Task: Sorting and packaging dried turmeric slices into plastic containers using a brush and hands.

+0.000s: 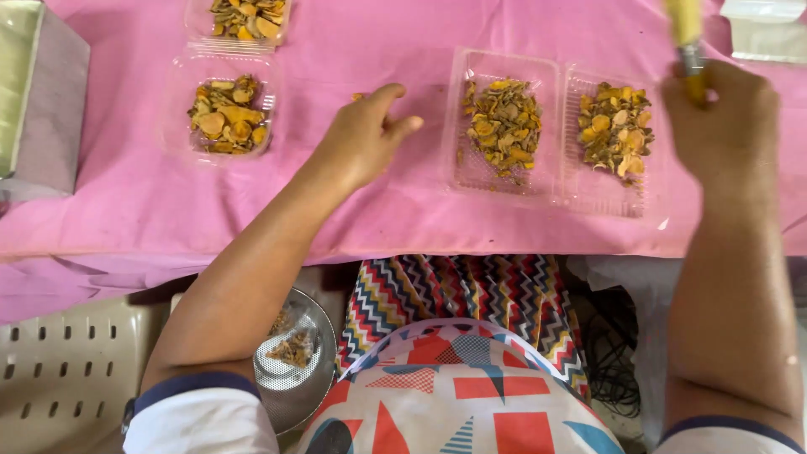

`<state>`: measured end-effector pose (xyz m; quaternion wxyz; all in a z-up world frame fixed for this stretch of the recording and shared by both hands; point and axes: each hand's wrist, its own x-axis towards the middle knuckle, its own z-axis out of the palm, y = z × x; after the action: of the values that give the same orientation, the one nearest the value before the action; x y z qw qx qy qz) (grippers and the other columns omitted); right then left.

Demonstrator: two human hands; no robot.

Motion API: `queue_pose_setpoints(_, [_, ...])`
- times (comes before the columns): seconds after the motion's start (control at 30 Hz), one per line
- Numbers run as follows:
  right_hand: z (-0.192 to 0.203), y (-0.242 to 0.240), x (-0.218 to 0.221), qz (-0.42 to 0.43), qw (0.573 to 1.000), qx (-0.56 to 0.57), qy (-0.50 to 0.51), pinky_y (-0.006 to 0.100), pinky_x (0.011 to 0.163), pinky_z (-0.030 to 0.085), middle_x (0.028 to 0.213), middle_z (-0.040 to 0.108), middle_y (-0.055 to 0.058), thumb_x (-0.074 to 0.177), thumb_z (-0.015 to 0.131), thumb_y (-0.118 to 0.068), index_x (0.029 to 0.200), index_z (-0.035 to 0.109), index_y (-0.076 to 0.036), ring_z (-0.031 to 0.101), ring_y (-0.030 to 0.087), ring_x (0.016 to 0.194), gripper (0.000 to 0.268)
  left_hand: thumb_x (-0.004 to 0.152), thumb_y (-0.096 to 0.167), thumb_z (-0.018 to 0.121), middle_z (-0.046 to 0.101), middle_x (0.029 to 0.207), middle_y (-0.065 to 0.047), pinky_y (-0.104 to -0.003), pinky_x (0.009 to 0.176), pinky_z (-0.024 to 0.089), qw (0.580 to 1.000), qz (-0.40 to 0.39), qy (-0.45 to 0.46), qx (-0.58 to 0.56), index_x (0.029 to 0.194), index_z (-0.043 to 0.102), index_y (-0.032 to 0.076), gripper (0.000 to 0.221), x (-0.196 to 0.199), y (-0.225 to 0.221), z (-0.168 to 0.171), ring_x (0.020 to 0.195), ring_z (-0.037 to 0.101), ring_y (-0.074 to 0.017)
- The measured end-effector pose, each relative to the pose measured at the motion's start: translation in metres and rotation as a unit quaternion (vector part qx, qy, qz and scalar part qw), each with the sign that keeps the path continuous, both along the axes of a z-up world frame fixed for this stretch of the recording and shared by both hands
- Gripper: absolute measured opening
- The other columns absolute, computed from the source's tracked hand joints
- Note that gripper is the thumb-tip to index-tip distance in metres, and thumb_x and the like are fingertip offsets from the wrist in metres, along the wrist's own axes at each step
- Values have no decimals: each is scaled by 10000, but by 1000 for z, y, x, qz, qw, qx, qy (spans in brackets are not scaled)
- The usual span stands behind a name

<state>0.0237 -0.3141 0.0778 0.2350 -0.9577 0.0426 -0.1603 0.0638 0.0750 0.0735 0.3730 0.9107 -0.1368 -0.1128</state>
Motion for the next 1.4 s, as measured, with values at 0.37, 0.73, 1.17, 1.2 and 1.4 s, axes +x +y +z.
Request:
queue_pose_setpoints(0.37, [-8, 4, 13, -126, 957, 131, 226, 497, 587, 439, 1180, 697, 43, 1035, 599, -224, 1258, 721, -149, 558, 268, 927, 265, 976, 87, 603, 743, 867, -133, -322, 663, 656, 984, 31, 164, -65, 1628, 224, 163, 758, -4, -29, 11, 652, 740, -200])
queue_pose_setpoints(0.73, [-29, 24, 22, -5, 968, 131, 212, 369, 592, 264, 797, 359, 35, 1033, 671, -193, 885, 447, -96, 334, 189, 699, 286, 1005, 184, 592, 740, 1121, -99, -358, 795, 604, 987, 81, 122, 66, 1584, 368, 147, 622, -11, 0, 22, 828, 723, -196])
queue_pose_setpoints(1.17, [-14, -18, -5, 64, 968, 241, 32, 298, 627, 480, 1109, 560, 164, 907, 561, 173, 1557, 532, 26, 589, 213, 770, 668, 922, 197, 740, 529, 1426, -212, -472, 1048, 456, 996, 14, -83, 39, 1590, 320, 101, 795, -37, 12, 8, 1161, 593, -315])
queue_pose_setpoints(1.2, [-13, -20, -9, 75, 964, 256, 3, 265, 618, 435, 1125, 533, 146, 894, 545, 158, 1576, 563, 15, 557, 177, 723, 697, 901, 130, 771, 525, 1437, -278, -529, 1167, 389, 977, -32, -209, 14, 1553, 382, 56, 763, -44, 19, 0, 1320, 528, -405])
queue_pose_setpoints(1.4, [26, 10, -16, 284, 956, 68, -10, 352, 890, 530, 1251, 676, 266, 1177, 481, 184, 1576, 551, 202, 643, 256, 1000, 406, 878, 139, 794, 663, 1200, -35, -621, 1098, 383, 907, -115, -395, 90, 1257, 716, 117, 387, -69, 18, -61, 1137, 577, -266])
